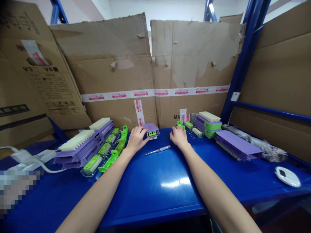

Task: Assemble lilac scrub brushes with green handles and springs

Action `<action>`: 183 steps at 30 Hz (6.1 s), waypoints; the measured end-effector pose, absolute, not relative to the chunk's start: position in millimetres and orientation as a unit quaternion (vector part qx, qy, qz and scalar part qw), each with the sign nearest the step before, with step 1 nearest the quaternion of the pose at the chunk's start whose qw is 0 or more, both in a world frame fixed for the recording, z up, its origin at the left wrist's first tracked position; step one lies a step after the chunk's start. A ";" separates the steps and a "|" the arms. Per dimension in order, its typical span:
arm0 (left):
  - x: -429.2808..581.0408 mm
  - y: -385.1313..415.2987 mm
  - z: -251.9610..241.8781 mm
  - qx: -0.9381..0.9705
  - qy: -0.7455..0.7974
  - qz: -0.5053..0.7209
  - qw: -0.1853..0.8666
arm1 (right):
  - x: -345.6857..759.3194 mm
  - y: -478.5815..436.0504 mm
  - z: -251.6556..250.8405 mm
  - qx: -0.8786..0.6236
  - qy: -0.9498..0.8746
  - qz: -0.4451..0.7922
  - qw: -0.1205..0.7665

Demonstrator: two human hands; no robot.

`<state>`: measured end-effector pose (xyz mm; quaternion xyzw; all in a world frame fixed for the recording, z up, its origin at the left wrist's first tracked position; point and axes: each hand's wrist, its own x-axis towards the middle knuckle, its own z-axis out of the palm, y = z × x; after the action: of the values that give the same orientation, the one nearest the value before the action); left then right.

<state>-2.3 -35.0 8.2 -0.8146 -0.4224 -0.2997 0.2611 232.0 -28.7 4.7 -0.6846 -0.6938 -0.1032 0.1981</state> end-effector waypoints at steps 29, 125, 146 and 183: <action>1.4 -28.8 -1.9 -0.850 -0.401 -0.279 0.196 | 295.7 -32.9 17.2 -0.852 -0.475 -0.092 0.202; -4.5 -24.7 -5.6 -0.817 -0.461 -0.277 0.208 | 182.3 -45.6 2.4 -0.364 -0.847 -0.178 0.345; -1.2 -31.1 0.7 -0.803 -0.456 -0.282 0.260 | 180.9 -47.1 6.4 -0.351 -0.840 -0.309 0.276; 4.5 -33.1 2.7 -0.822 -0.368 -0.426 0.083 | 194.9 -34.9 -4.0 -0.349 -0.820 -0.222 0.394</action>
<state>4.5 -33.1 2.7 -0.8221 -0.3683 -0.4261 0.0831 194.9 -34.9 -4.0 -0.3494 -0.8203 -0.2224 0.3944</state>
